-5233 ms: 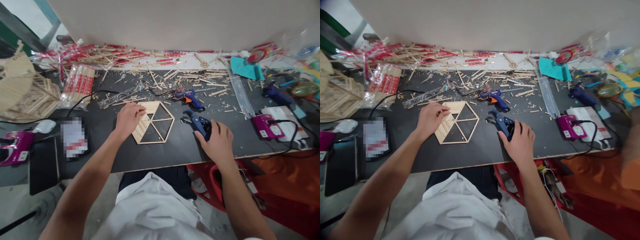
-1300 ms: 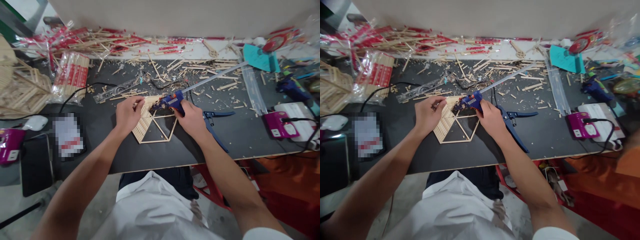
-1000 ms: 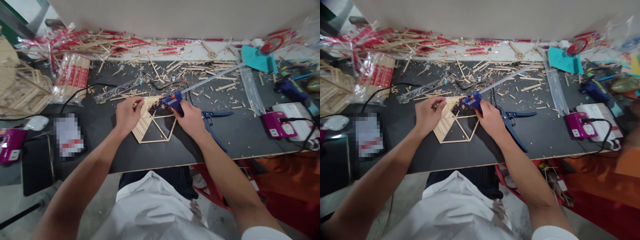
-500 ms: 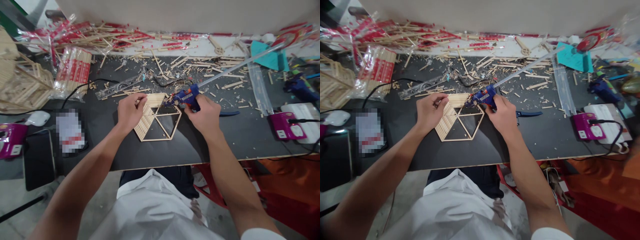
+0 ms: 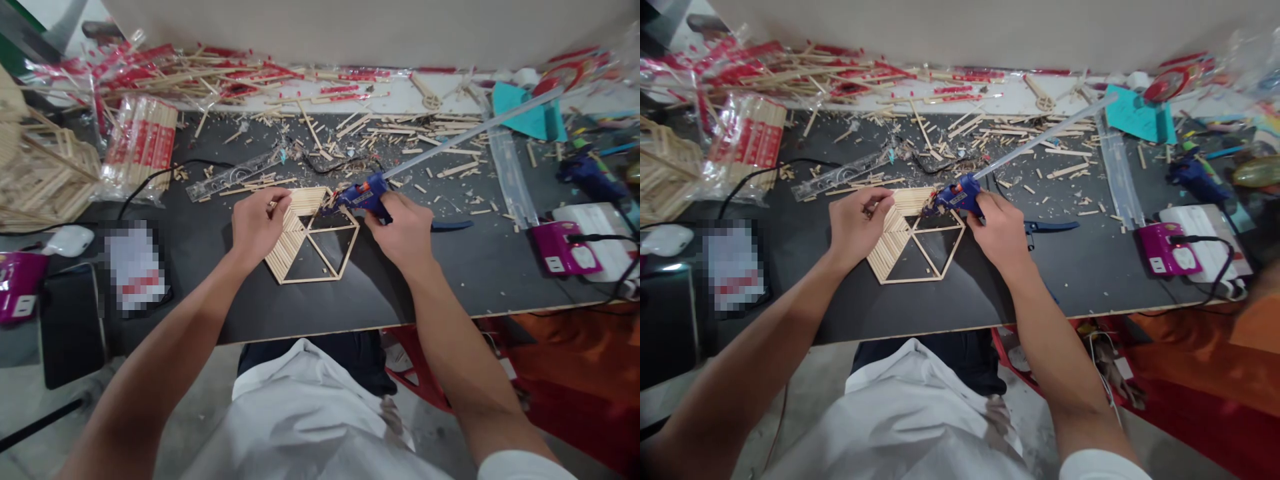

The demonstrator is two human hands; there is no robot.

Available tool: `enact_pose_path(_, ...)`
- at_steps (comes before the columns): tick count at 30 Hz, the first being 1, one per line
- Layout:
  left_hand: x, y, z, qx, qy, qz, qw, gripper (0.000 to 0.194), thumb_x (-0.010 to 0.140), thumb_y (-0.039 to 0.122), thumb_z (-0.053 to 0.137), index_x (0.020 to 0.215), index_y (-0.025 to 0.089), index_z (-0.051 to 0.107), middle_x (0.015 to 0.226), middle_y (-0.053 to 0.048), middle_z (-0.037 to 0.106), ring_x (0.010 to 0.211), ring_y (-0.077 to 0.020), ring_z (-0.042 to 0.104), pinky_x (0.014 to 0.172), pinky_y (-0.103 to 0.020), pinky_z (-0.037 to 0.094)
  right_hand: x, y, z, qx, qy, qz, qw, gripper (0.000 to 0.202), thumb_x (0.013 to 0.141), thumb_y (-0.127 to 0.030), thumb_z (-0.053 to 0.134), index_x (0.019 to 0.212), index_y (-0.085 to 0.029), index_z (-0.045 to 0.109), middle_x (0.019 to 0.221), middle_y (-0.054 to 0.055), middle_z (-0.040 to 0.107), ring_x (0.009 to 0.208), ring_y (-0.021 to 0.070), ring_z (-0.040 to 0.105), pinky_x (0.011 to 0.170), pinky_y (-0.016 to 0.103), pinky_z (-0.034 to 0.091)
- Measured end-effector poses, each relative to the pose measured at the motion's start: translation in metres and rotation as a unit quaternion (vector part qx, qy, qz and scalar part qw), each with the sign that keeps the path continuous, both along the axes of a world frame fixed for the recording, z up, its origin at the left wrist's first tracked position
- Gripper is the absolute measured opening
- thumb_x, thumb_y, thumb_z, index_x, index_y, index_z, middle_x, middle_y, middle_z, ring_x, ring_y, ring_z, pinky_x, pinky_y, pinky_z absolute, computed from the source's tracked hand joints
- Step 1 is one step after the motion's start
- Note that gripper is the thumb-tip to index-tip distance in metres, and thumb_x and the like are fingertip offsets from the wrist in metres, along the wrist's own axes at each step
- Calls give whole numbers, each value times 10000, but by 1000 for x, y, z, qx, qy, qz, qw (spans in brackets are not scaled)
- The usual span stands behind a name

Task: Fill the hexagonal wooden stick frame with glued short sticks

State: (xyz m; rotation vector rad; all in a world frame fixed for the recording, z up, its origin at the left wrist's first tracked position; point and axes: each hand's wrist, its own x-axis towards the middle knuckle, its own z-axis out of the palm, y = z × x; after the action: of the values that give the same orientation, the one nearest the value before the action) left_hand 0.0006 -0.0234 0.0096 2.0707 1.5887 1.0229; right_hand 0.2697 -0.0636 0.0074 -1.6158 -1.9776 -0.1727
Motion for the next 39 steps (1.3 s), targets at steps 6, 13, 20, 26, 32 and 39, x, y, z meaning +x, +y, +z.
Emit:
enact_pose_path(6, 1, 0, -3, -22, 16, 7, 1000, 195, 968, 295, 635, 1076, 237, 787, 983, -24, 804, 794, -170, 712, 774, -292, 526, 2, -1, 1, 4, 27, 12, 1000, 189, 861, -155, 592, 1005, -205, 704, 1040, 138, 775, 969, 304, 744, 855, 437, 588)
enact_pose_path(13, 0, 0, 1, -23, 23, 7, 999, 192, 971, 310, 632, 1073, 244, 780, 990, -22, 807, 820, -176, 713, 800, -293, 531, 1, -1, 3, -16, 13, -7, 1000, 222, 847, -169, 597, 1032, -221, 706, 1035, 123, 779, 972, 309, 737, 851, 441, 590)
enact_pose_path(20, 0, -1, 1, -29, 29, 3, 999, 196, 973, 322, 641, 1076, 239, 786, 967, -19, 810, 811, -173, 718, 789, -285, 525, 2, 0, 3, -22, 13, -5, 1000, 215, 842, -135, 595, 1017, -209, 694, 1044, 127, 774, 985, 309, 736, 874, 433, 576)
enact_pose_path(26, -1, 0, -1, -23, 25, -4, 999, 195, 964, 298, 642, 1078, 235, 786, 967, -17, 811, 798, -167, 718, 779, -281, 532, 3, 0, 3, -26, 9, -7, 1000, 204, 826, -135, 611, 1002, -220, 669, 1029, 116, 774, 961, 304, 736, 846, 423, 573)
enact_pose_path(32, -1, 0, 0, -25, 32, -8, 999, 198, 969, 302, 639, 1085, 237, 786, 972, -25, 809, 786, -168, 713, 772, -288, 529, 5, 0, 2, -25, 10, -12, 1000, 182, 833, -176, 613, 996, -239, 663, 982, 106, 768, 917, 300, 724, 807, 418, 561)
enact_pose_path(39, -2, 1, 0, -26, 28, -14, 999, 209, 975, 318, 623, 1082, 237, 783, 959, -23, 804, 805, -175, 717, 790, -295, 533, 12, 2, 2, 7, 13, -71, 997, 123, 856, -317, 664, 955, -249, 637, 866, 89, 718, 841, 292, 685, 789, 418, 553)
